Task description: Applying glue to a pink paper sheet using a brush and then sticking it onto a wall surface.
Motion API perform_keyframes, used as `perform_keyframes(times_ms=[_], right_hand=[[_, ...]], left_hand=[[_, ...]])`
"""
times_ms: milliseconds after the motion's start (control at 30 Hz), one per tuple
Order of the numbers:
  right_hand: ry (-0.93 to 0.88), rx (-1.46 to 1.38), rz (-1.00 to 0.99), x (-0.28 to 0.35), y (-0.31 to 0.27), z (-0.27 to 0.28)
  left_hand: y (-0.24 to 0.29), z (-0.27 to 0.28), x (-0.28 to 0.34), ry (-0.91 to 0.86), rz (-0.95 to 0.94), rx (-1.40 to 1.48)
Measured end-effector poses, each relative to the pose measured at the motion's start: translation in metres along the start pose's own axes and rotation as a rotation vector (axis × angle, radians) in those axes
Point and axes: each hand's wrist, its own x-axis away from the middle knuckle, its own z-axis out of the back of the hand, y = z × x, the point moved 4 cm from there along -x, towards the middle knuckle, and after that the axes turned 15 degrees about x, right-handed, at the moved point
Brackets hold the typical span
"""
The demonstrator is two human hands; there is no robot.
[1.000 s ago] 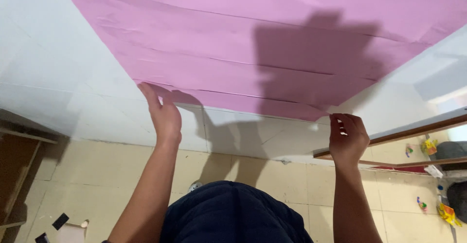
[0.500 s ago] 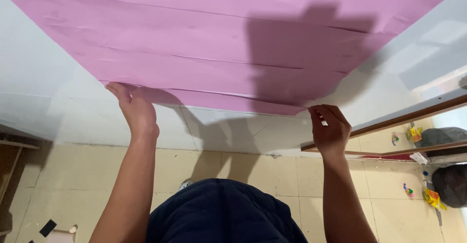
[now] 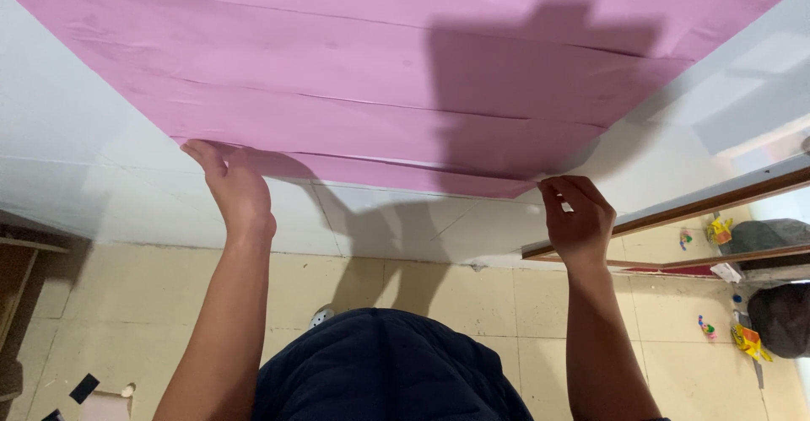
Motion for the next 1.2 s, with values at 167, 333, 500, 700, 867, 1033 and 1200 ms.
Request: perform_keyframes(times_ms=[167,333,500,700,867,1033,1200], right_hand=[[0.011,-0.020,0.019,-0.001,0.004,-0.001],[-0.004,0.007,0.011,-0.006,0.002,0.001],[-0.010,0.014,0.015,-0.008,0.003,0.000],[0.015,0.019,-0.020,-0.008,-0.001,0.001],[-0.023,0.052,-0.067,-0.007,0.003,-0.003],[0.026,0.093,-0.090,-0.002,-0.002,-0.002],[0.048,0.116,-0.143,0.001,-0.007,-0.008]], left_hand=[[0.016,-0.008,0.012,-0.002,-0.002,0.011],[0.025,-0.012,0.017,0.009,0.000,0.010],[0.018,-0.011,0.014,0.014,-0.017,0.031],[0.028,-0.011,0.015,0.037,0.021,-0.011],[0.009,-0.002,0.004,0.020,0.018,0.007],[0.029,-0.002,0.018,0.004,0.015,-0.018],[0.023,0.011,0.022,-0.033,-0.048,-0.116]])
